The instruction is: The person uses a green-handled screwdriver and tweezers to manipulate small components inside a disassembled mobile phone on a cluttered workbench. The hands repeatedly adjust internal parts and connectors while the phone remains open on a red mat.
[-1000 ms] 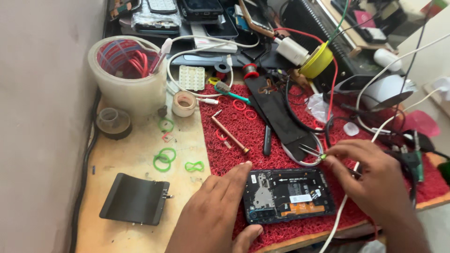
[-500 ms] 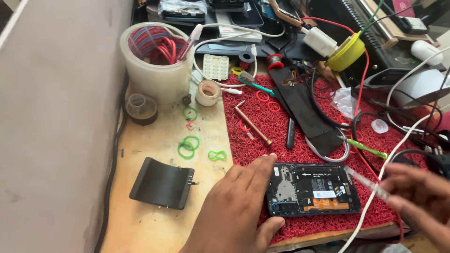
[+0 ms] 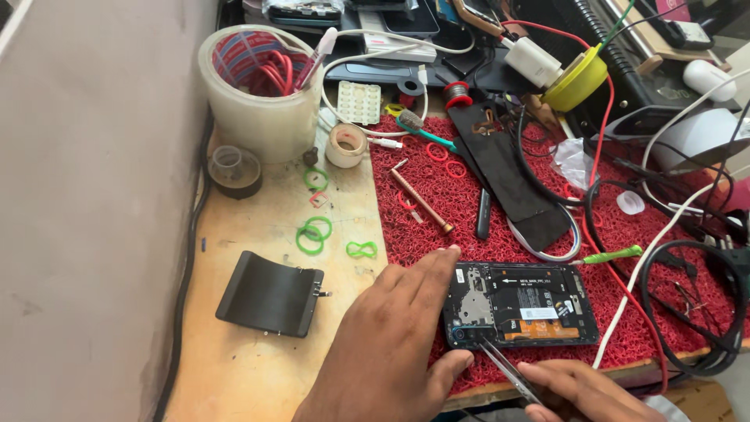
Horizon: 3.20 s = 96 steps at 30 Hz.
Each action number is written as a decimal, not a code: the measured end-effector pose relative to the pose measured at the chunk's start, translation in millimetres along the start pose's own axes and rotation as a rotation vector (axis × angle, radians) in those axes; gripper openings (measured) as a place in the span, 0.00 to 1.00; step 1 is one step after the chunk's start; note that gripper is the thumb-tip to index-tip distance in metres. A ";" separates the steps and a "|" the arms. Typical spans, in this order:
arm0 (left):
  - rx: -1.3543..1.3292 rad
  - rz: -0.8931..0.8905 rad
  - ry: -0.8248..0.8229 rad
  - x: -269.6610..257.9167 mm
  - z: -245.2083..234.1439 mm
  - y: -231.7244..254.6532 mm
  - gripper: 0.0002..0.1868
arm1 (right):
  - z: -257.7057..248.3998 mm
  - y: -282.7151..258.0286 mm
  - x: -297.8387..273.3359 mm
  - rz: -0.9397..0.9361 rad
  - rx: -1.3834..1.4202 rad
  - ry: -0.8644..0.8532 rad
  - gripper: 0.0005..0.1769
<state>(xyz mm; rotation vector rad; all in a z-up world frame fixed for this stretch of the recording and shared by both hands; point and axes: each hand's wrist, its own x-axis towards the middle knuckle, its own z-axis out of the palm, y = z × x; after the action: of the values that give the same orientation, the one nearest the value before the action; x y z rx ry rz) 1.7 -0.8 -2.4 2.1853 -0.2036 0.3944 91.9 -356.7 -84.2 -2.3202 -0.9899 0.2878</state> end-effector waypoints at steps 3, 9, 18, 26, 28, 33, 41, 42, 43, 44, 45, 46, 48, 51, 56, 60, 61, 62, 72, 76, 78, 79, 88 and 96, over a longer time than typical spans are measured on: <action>0.022 0.015 0.001 0.4 0.0 0.4 0.55 | -3.5 -11.7 1.0 0.103 -0.112 0.028 0.22; 0.014 -0.007 -0.026 -0.4 0.1 1.1 0.56 | 4.2 -20.8 16.7 0.081 -0.156 -0.034 0.19; 0.003 0.006 0.015 -1.5 1.8 0.1 0.55 | 4.2 -80.6 24.8 0.163 -0.321 0.199 0.16; -0.013 0.010 -0.033 -2.7 -3.0 3.3 0.56 | 4.1 -95.3 30.4 0.078 -0.375 0.298 0.18; -0.012 0.024 -0.016 -3.0 -3.0 3.2 0.56 | 5.7 -95.7 32.0 0.062 -0.373 0.308 0.18; -0.008 0.011 -0.020 -3.5 -2.6 2.5 0.55 | -1.3 -95.8 35.6 -0.030 -0.337 0.261 0.20; -0.011 0.026 0.003 -3.6 -2.8 2.1 0.54 | 1.6 -101.5 41.7 -0.081 -0.218 0.254 0.17; -0.014 0.016 0.000 -3.5 -2.8 2.4 0.54 | 4.3 -102.4 41.4 -0.041 -0.181 0.261 0.17; -0.017 0.006 -0.004 -3.3 -2.7 2.7 0.55 | 7.6 -103.6 40.7 0.000 -0.144 0.268 0.16; -0.019 0.005 -0.005 -3.2 -2.6 2.8 0.54 | 9.5 -104.4 40.5 0.039 -0.106 0.274 0.16; -0.020 0.005 -0.007 -3.1 -2.6 3.0 0.54 | 9.2 -104.7 40.6 0.023 -0.109 0.278 0.16; -0.022 0.004 -0.008 -3.0 -2.9 3.0 0.54 | 8.0 -105.1 40.8 0.006 -0.112 0.280 0.16; -0.018 0.007 -0.007 -2.9 -3.3 2.6 0.54 | 5.6 -106.3 40.1 0.019 -0.129 0.280 0.16; -0.020 0.003 -0.012 -2.4 -2.8 2.7 0.54 | 1.0 -105.8 39.0 0.092 -0.169 0.253 0.18; -0.025 0.002 -0.016 -2.6 -3.6 3.0 0.54 | -8.1 -100.9 39.1 0.142 -0.223 0.196 0.20; -0.018 0.022 0.008 -3.5 -3.2 2.4 0.52 | -18.8 -99.6 44.2 0.094 -0.277 0.107 0.23; -0.015 0.032 0.019 -3.7 -2.8 2.3 0.52 | -21.1 -100.9 45.2 0.071 -0.270 0.101 0.24; -0.014 0.034 0.021 -3.6 -2.4 2.2 0.51 | -22.7 -102.6 46.3 0.047 -0.264 0.094 0.24; -0.033 0.026 0.007 -3.3 -3.5 2.4 0.50 | -7.1 -110.0 47.4 0.050 -0.184 0.196 0.23; -0.022 0.036 0.025 -3.7 -3.1 2.3 0.51 | 4.5 -115.7 42.9 0.107 -0.134 0.272 0.20; -0.035 0.021 0.009 -3.6 -3.7 2.7 0.51 | 9.6 -117.3 41.6 0.085 -0.121 0.303 0.18; -0.041 0.013 0.001 -3.5 -3.9 2.7 0.51 | 12.0 -117.4 40.8 0.057 -0.117 0.313 0.18; -0.017 0.031 0.014 -4.0 -2.2 2.4 0.51 | -1.1 -112.3 36.0 0.125 -0.187 0.215 0.19; -0.048 0.031 0.008 -3.6 -3.2 3.2 0.51 | -7.0 -118.6 36.9 0.219 -0.261 0.130 0.24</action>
<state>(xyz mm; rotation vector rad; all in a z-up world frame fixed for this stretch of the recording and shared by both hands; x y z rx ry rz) -3.3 -0.1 0.5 2.1349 -0.2406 0.4116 51.2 -268.6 -6.5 -2.6522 -0.7469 0.0954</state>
